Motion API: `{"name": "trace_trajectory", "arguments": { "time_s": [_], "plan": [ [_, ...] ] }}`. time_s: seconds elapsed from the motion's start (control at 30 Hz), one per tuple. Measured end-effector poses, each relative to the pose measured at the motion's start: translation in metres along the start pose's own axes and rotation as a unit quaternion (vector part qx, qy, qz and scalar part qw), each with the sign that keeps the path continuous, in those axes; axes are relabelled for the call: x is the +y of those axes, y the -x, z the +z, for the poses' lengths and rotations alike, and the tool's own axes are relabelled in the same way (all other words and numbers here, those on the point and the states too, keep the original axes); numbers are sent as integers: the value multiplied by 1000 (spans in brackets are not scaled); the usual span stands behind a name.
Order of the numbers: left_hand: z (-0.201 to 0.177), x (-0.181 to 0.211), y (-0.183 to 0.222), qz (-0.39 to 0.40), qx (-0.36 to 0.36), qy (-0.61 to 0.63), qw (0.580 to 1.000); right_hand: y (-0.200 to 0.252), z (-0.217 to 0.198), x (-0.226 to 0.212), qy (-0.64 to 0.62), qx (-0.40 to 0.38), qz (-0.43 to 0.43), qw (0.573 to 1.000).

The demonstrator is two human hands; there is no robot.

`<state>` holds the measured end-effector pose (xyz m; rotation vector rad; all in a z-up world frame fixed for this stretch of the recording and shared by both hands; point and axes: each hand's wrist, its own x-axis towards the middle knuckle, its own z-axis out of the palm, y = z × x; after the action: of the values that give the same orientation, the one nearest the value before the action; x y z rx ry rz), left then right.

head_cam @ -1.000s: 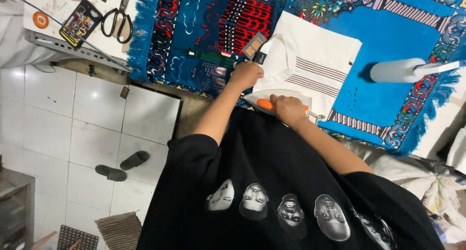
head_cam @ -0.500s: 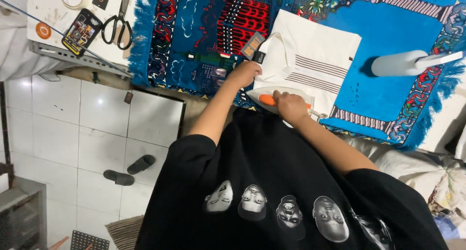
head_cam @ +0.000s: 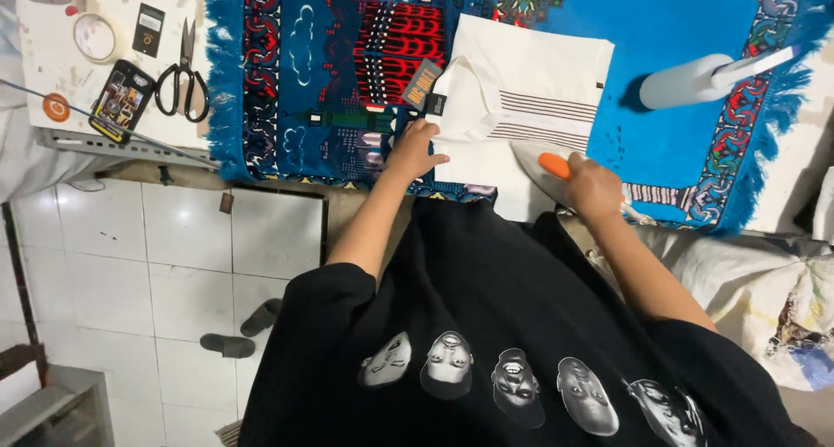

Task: Ironing a white patterned shirt on a work table using a spray bottle and a hand iron.

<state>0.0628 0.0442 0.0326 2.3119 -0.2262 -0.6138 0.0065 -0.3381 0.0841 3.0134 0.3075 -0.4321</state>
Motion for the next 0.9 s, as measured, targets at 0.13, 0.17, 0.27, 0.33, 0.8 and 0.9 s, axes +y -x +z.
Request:
{"name": "trace_trajectory", "arguments": {
  "time_s": [0.13,0.17,0.27,0.33,0.8,0.9],
  "plan": [
    [13,-5,-4,11,34,6,999,5,5,24,5,13,15,1000],
    [17,-9,-6,11,52,-4,999,0,9,25,-20,-18,10,1000],
    [20,-14,-11,9,77,-21,997,-18,4,1,-39,-47,-23,998],
    [19,-15,-12,4,84,-29,996,-32,3,-25,-34,-46,-53,997],
    [19,-22,-14,7,77,33,996,-43,-23,-126,-30,-56,-164,984],
    [24,-28,-9,25,86,40,995,-32,-1,-75,-3,-36,-73,997]
  ]
}}
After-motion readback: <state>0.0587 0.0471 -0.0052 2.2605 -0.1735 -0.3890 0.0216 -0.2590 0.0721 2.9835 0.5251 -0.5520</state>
